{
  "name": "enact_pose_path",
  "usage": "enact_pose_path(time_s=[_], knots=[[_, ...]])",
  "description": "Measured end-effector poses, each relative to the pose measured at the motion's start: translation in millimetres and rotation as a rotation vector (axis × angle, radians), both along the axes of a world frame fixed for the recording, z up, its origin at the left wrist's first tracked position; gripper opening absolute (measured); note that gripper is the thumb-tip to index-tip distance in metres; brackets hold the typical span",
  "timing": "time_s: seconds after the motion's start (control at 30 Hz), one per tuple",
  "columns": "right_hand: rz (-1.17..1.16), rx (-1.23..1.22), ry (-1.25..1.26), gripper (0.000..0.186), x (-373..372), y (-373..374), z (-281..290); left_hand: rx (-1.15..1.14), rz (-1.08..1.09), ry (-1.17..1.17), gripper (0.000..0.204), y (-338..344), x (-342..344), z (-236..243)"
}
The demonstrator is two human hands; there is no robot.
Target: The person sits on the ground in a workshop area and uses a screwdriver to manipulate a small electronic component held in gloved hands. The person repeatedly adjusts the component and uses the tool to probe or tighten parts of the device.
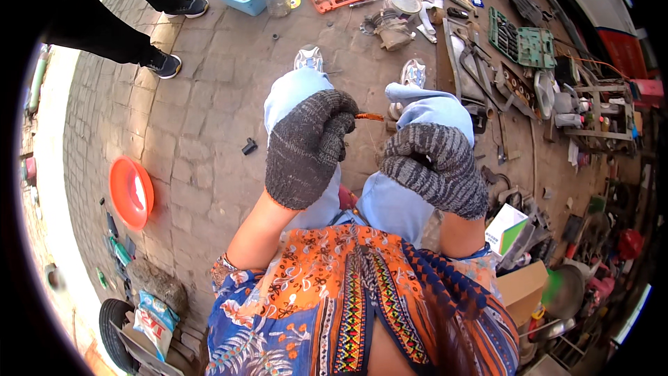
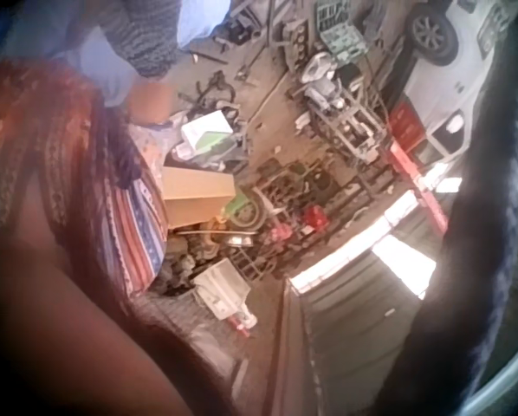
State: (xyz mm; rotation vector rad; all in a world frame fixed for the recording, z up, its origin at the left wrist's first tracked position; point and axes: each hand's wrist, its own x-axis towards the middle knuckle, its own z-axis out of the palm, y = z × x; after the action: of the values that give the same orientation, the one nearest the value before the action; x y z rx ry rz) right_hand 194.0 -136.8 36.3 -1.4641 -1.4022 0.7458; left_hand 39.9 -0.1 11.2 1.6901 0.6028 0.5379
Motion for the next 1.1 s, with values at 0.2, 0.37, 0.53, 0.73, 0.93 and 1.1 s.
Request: enact_pose_path(time_s=[0.2, 0.37, 0.53, 0.73, 0.93, 1.1], knots=[[-0.113, -0.383, 0.244, 0.017, 16.9, -0.6, -18.0, -0.828, -0.403, -0.122, 0.016, 14.7, -14.0, 5.8], [-0.299, -0.072, 0.265, 0.012, 1.6, 3.0, -3.9, -0.059, -0.195, -0.070, 0.011, 1.7, -4.9, -7.7], [-0.115, -0.113, -0.056, 0.017, -12.0, -8.2, -13.1, -0.375, 0.094, -0.229, 0.012, -2.6, -1.8, 4.2], [-0.410, -0.247, 0.314, 0.012, 12.3, 1.4, -12.2, -0.374, -0.314, -0.026, 0.011, 3.2, -10.4, 6.3], [-0.110, -0.037, -0.179, 0.015, -15.6, -4.6, 0.6, -0.260, 0.039, -0.138, 0.016, -6.0, 1.2, 6.3], [-0.289, -0.208, 0.329, 0.012, 1.9, -6.7, -19.5, -0.826, -0.286, -0.185, 0.018, 7.0, -12.8, 3.4]])
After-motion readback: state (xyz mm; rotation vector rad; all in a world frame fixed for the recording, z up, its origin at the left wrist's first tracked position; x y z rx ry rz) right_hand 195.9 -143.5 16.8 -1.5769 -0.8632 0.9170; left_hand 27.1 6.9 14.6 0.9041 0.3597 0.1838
